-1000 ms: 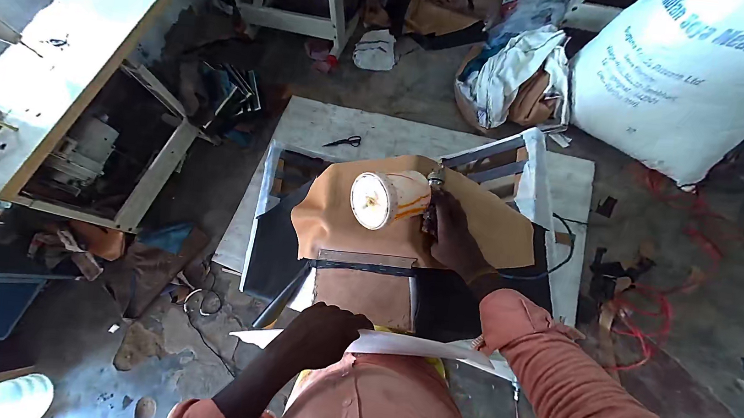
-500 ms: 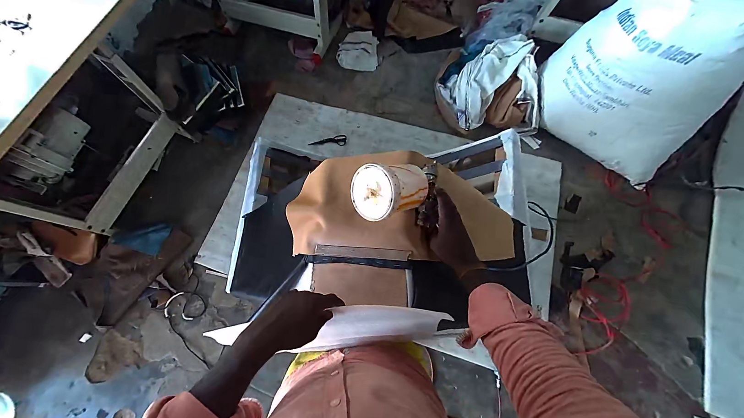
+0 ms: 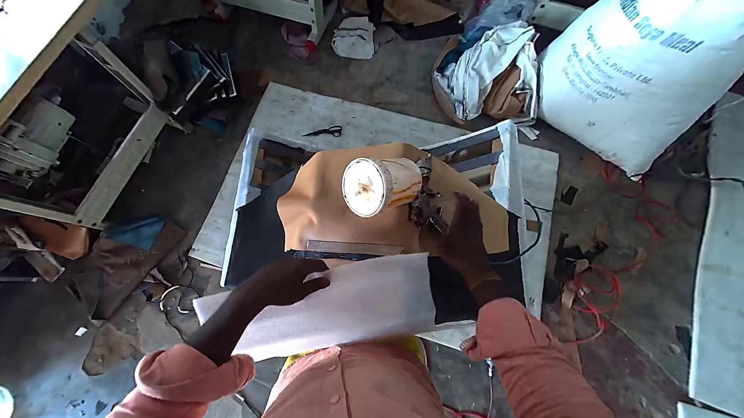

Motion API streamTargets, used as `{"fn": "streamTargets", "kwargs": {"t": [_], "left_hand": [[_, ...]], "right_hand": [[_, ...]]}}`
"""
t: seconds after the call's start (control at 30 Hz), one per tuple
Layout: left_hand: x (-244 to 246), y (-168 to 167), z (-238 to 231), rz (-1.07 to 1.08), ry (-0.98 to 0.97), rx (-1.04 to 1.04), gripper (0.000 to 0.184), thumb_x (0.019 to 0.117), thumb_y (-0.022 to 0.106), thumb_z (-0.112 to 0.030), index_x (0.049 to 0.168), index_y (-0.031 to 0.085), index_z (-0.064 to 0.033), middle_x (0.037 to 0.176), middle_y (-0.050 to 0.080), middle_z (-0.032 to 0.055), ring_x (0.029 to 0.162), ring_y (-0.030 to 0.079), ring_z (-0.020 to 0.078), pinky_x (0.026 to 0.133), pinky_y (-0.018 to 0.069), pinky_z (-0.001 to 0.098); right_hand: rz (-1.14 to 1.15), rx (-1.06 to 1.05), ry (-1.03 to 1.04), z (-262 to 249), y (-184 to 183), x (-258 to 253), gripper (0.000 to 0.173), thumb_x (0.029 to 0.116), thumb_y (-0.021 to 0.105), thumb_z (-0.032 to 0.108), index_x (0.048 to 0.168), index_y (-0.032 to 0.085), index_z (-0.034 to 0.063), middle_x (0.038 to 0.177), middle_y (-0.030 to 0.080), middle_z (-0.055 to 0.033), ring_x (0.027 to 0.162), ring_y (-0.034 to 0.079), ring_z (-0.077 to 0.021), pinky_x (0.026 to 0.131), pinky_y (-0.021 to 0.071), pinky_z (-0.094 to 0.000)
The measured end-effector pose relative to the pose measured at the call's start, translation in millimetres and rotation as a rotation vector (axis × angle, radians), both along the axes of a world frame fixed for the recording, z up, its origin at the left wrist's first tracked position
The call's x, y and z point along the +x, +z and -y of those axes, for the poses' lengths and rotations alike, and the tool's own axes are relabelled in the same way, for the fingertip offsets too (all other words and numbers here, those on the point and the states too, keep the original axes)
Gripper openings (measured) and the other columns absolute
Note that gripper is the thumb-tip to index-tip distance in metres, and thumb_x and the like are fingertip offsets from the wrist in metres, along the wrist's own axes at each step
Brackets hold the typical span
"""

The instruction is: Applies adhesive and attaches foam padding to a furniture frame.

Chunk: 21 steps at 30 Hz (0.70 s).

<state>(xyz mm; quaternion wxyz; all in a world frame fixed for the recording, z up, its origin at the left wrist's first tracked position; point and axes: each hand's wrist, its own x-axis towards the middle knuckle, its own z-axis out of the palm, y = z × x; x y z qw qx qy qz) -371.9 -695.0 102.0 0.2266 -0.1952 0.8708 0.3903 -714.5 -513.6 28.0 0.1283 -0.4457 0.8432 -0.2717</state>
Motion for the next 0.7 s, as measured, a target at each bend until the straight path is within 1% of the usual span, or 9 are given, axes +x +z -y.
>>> {"fn": "streamTargets", "kwargs": {"t": [0.03, 0.07, 0.13, 0.2, 0.3, 0.37, 0.47, 0.57, 0.7], "left_hand": [[-5, 1, 7, -0.008, -0.014, 0.021, 0.038, 0.1069, 0.053, -0.040, 0.130, 0.067, -0.0133, 0.119, 0.072, 0.0107, 0.112, 0.068, 0.0261, 0.101, 0.0518, 0.0553], [-10, 2, 12, -0.006, -0.020, 0.049, 0.038, 0.1066, 0.055, -0.038, 0.131, 0.067, -0.0113, 0.123, 0.071, 0.0114, 0.116, 0.067, 0.0261, 0.105, 0.0499, 0.0545], [-19, 2, 22, -0.008, -0.018, 0.106, 0.038, 0.1057, 0.057, -0.036, 0.129, 0.069, -0.0088, 0.125, 0.071, 0.0124, 0.119, 0.066, 0.0265, 0.107, 0.0483, 0.0540], [-28, -3, 34, -0.003, -0.064, 0.150, 0.036, 0.1053, 0.059, -0.035, 0.124, 0.071, -0.0072, 0.120, 0.072, 0.0130, 0.115, 0.067, 0.0262, 0.105, 0.0491, 0.0531], [-40, -9, 46, 0.038, -0.116, 0.164, 0.036, 0.1039, 0.061, -0.035, 0.122, 0.071, -0.0056, 0.114, 0.072, 0.0161, 0.110, 0.067, 0.0292, 0.102, 0.0500, 0.0549], [-42, -9, 50, 0.066, -0.136, 0.124, 0.036, 0.1038, 0.061, -0.036, 0.122, 0.071, -0.0065, 0.114, 0.072, 0.0164, 0.109, 0.068, 0.0299, 0.101, 0.0502, 0.0555], [-38, -10, 54, 0.095, -0.126, 0.055, 0.037, 0.1061, 0.056, -0.036, 0.122, 0.070, -0.0058, 0.116, 0.072, 0.0177, 0.112, 0.067, 0.0326, 0.101, 0.0493, 0.0588], [-32, -19, 56, 0.104, -0.058, 0.043, 0.039, 0.1073, 0.053, -0.038, 0.119, 0.069, -0.0045, 0.111, 0.071, 0.0184, 0.108, 0.068, 0.0335, 0.097, 0.0504, 0.0604], [-21, -31, 50, 0.119, 0.089, -0.050, 0.048, 0.1026, 0.055, -0.054, 0.116, 0.070, -0.0099, 0.105, 0.072, 0.0151, 0.103, 0.069, 0.0338, 0.089, 0.0521, 0.0646]], "right_hand": [[0.032, -0.012, -0.019, -6, 13, 4, 0.078, 0.0899, 0.073, 0.027, 0.154, 0.037, -0.0003, 0.159, 0.035, -0.0290, 0.150, 0.026, -0.0498, 0.120, 0.0226, -0.0681], [0.092, -0.035, -0.034, -13, 25, 11, 0.068, 0.0930, 0.069, 0.023, 0.151, 0.041, 0.0000, 0.156, 0.039, -0.0280, 0.148, 0.032, -0.0470, 0.120, 0.0264, -0.0653], [0.260, -0.057, -0.075, -27, 41, 33, 0.045, 0.1033, 0.054, 0.022, 0.144, 0.049, 0.0028, 0.142, 0.056, -0.0205, 0.131, 0.055, -0.0342, 0.108, 0.0466, -0.0553], [0.421, -0.080, -0.109, -37, 39, 60, 0.039, 0.1083, 0.048, 0.031, 0.136, 0.057, 0.0047, 0.124, 0.067, -0.0157, 0.109, 0.067, -0.0262, 0.094, 0.0558, -0.0494], [0.462, -0.093, -0.167, -45, 26, 89, 0.036, 0.1048, 0.057, 0.034, 0.129, 0.063, 0.0080, 0.105, 0.071, -0.0109, 0.090, 0.069, -0.0212, 0.080, 0.0590, -0.0452], [0.447, -0.143, -0.218, -45, 19, 101, 0.029, 0.1049, 0.058, 0.028, 0.122, 0.064, 0.0060, 0.094, 0.068, -0.0100, 0.079, 0.066, -0.0193, 0.072, 0.0572, -0.0419], [0.410, -0.155, -0.268, -39, 13, 113, 0.026, 0.1063, 0.054, 0.025, 0.117, 0.062, 0.0035, 0.088, 0.064, -0.0103, 0.074, 0.063, -0.0205, 0.068, 0.0552, -0.0432], [0.340, -0.111, -0.297, -32, 5, 119, 0.027, 0.1075, 0.051, 0.029, 0.116, 0.061, 0.0053, 0.085, 0.063, -0.0094, 0.073, 0.063, -0.0215, 0.067, 0.0549, -0.0447], [0.262, -0.061, -0.286, -26, -1, 114, 0.029, 0.1082, 0.050, 0.029, 0.116, 0.062, 0.0031, 0.085, 0.065, -0.0125, 0.072, 0.064, -0.0252, 0.066, 0.0544, -0.0484]]}}
